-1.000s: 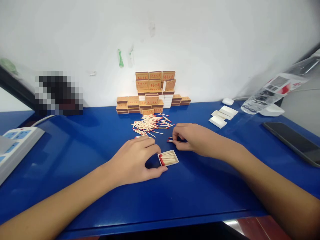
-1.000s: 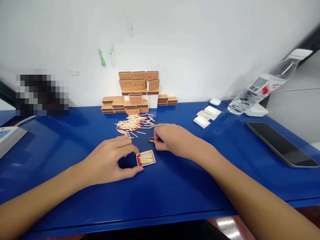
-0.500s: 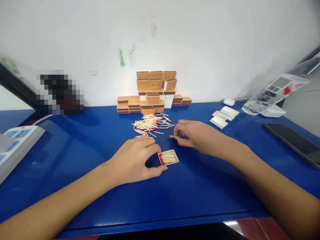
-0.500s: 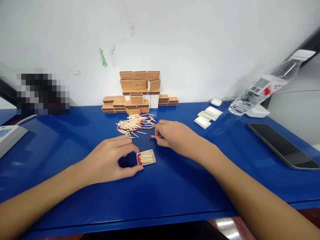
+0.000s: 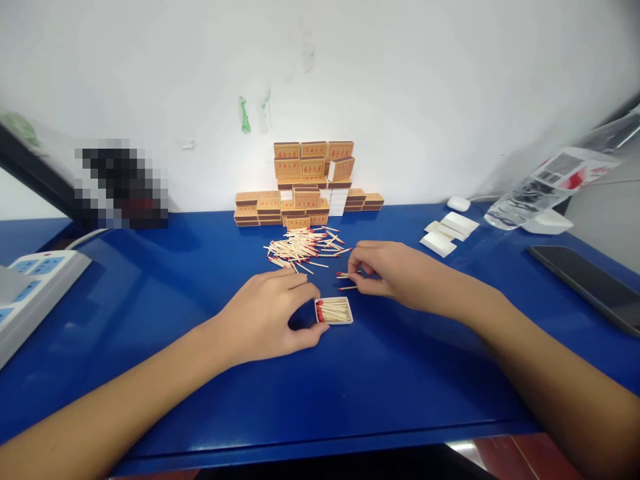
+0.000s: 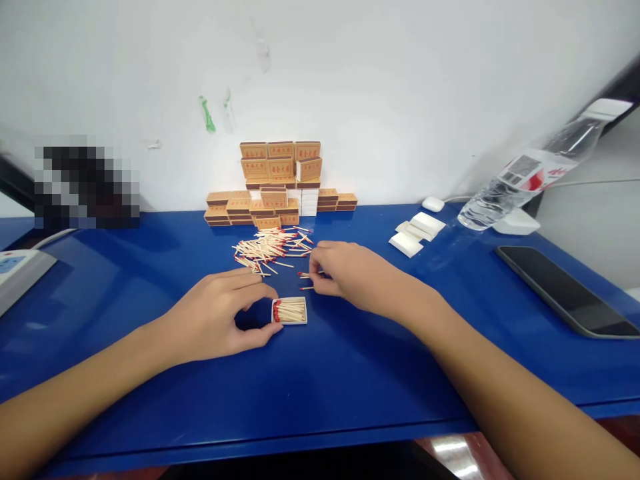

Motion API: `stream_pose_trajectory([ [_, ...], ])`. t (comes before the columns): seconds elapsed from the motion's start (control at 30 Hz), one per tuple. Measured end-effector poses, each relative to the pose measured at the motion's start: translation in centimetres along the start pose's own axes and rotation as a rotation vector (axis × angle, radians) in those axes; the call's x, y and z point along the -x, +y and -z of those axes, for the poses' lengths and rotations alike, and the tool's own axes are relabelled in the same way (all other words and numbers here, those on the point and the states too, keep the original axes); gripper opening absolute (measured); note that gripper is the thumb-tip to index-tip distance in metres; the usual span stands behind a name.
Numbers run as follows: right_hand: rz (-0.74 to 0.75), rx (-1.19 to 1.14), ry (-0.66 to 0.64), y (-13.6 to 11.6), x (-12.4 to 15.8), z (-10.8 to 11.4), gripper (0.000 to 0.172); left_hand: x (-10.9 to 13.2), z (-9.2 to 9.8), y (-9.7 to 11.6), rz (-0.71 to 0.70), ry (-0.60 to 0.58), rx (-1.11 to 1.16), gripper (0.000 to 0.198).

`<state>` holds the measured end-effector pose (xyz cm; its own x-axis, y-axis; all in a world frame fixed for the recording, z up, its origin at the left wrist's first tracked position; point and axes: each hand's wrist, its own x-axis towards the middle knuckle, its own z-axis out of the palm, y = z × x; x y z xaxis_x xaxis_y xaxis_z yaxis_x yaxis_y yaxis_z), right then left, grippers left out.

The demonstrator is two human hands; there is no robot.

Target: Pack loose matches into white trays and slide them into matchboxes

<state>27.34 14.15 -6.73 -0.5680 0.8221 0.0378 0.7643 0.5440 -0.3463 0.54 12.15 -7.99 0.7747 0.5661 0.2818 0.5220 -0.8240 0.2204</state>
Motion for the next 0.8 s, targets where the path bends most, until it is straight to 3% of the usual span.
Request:
stream_pose_trajectory([
  [0.27,0.043,-0.194,-0.022,-1.9,0.4,0.7,0.011,-0.1,0.2,-0.3,0.024,-0.002,-0.018,0.023],
  [0.57,0.107,-0.091,-0.030,-4.0,0.6,-0.5,0.013,-0.2,0.2,-0.4,0.014,-0.025,-0.040,0.025],
  [0.73,0.078,-0.021,0.072,-2.7,0.8,0.8,0.009,-0.1,0.0,-0.4,0.011,0.002,-0.022,0.025],
  [0.8,0.035,-0.002,0.038,-1.6,0.9,0.9,0.006,-0.1,0.0,-0.4,0.011,-0.007,-0.023,0.026],
])
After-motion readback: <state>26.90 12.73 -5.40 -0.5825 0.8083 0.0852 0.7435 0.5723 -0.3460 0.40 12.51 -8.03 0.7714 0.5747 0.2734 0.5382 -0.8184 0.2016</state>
